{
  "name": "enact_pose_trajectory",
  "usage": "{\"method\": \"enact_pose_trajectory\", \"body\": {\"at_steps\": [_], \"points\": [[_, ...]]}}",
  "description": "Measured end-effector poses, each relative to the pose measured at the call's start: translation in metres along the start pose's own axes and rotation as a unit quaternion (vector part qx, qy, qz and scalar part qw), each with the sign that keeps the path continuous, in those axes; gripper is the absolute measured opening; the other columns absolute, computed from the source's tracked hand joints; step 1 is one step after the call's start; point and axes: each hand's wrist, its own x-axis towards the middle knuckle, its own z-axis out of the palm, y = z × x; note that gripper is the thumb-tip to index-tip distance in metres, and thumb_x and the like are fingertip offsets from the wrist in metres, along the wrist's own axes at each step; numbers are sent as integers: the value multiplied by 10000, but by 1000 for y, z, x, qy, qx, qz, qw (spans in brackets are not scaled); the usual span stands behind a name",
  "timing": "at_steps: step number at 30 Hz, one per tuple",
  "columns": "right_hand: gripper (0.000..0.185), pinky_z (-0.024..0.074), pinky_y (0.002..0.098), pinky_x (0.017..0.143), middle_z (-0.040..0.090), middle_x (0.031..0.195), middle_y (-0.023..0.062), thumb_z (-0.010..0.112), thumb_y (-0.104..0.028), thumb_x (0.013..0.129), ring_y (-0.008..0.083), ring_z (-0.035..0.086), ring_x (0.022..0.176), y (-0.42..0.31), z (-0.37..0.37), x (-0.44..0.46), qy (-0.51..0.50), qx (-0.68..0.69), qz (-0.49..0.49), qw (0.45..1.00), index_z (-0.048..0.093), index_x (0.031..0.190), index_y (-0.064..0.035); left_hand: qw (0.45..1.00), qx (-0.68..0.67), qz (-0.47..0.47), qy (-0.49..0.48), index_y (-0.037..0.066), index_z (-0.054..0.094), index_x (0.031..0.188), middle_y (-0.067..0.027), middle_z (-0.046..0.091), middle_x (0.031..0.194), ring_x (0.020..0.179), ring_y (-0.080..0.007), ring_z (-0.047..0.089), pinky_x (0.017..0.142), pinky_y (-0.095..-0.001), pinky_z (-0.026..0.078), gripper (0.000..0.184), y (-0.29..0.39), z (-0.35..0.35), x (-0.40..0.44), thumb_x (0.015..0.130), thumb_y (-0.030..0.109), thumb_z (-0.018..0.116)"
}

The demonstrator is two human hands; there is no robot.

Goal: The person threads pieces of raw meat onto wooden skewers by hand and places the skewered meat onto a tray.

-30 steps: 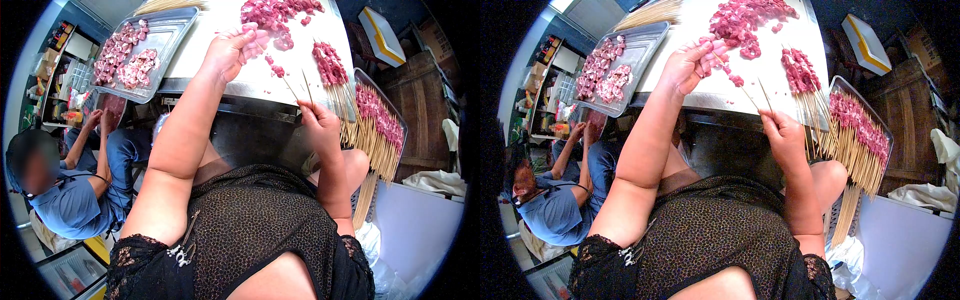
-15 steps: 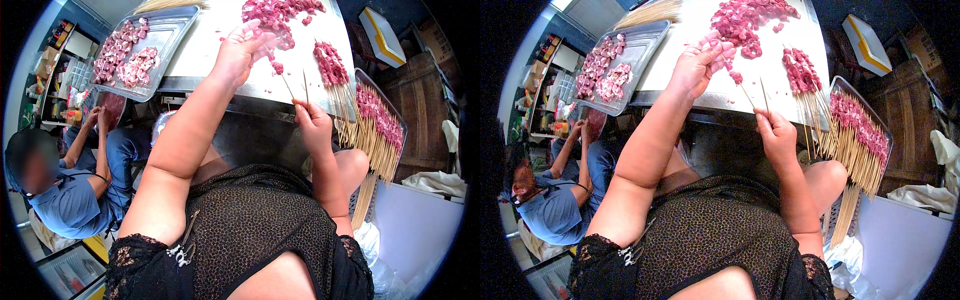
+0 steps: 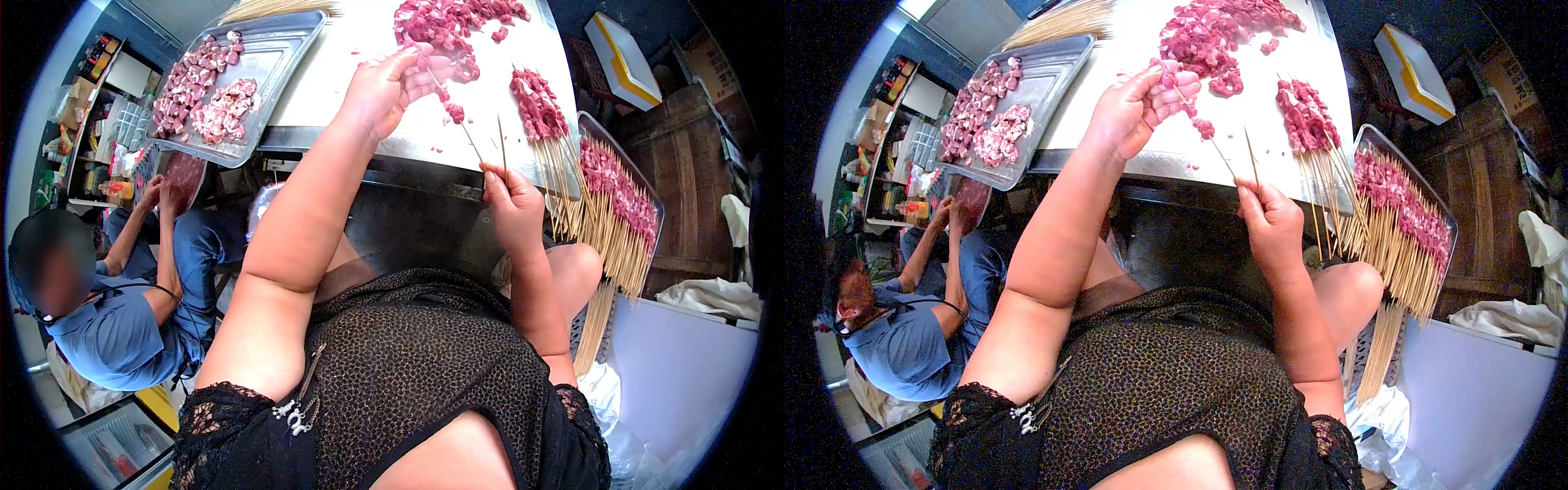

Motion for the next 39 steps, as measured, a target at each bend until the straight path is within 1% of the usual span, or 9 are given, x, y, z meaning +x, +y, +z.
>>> {"method": "enact_pose_trajectory", "body": {"at_steps": [11,14,16,19,23,28,35,37,39], "points": [[183,361,176,545,525,664,-25,557,-88,876,39,456,594,-7,2,3,-22,-12,1,1000,645,1001,11,999,-17,2,-35,-24,552,1008,-246,593,1074,969,-303,620,778,-310,533,237,3,-5,0,946,172,434],[192,345,177,528,512,658,-28,550,-86,877,40,440,581,-8,3,5,-41,33,6,999,634,1008,26,998,-19,-10,-51,-14,564,1002,-243,595,1076,984,-302,613,769,-320,531,242,4,-6,0,945,188,443],[202,347,177,483,538,648,-27,565,-121,874,31,435,535,-9,3,6,-76,151,76,983,644,1005,13,998,-21,-28,-45,-13,563,1016,-240,597,1076,1001,-307,605,778,-347,528,250,4,-5,-3,944,195,445],[221,313,158,467,524,645,-35,557,-127,881,17,407,522,-21,0,8,-115,205,158,959,628,1034,15,998,-33,-36,-50,-17,561,1025,-236,600,1071,1006,-310,602,799,-374,522,247,4,-6,-2,939,190,456],[223,305,154,463,521,645,-38,559,-123,881,16,403,514,-11,6,9,-117,244,143,952,622,1045,14,996,-45,-39,-64,-23,556,1033,-235,598,1072,1017,-313,596,820,-387,517,241,4,-7,-1,935,175,460],[216,327,160,482,517,644,-42,561,-121,881,17,419,535,-17,15,7,-56,155,50,985,631,1029,21,995,-17,-42,-89,-45,529,1043,-239,593,1068,994,-317,601,855,-401,508,232,-3,-5,-1,938,139,436],[204,365,182,515,532,648,-27,550,-105,882,35,447,551,-27,19,21,-62,104,57,991,642,1040,-15,994,-99,-52,-13,-53,486,1050,-239,602,990,856,-277,621,871,-415,501,208,-7,6,0,940,98,395],[212,397,193,543,546,646,0,551,-98,877,49,477,570,-17,22,17,-47,-10,-19,999,639,1060,-37,989,-129,-21,72,-25,493,976,-148,583,816,715,-219,584,834,-431,509,145,-7,10,-1,901,42,389],[219,408,198,556,551,651,13,553,-97,874,54,490,580,-9,23,13,-60,-29,-27,997,635,1069,-41,990,-123,-2,66,-11,486,939,-105,526,748,665,-199,544,798,-429,512,126,-24,6,2,865,19,388]]}}
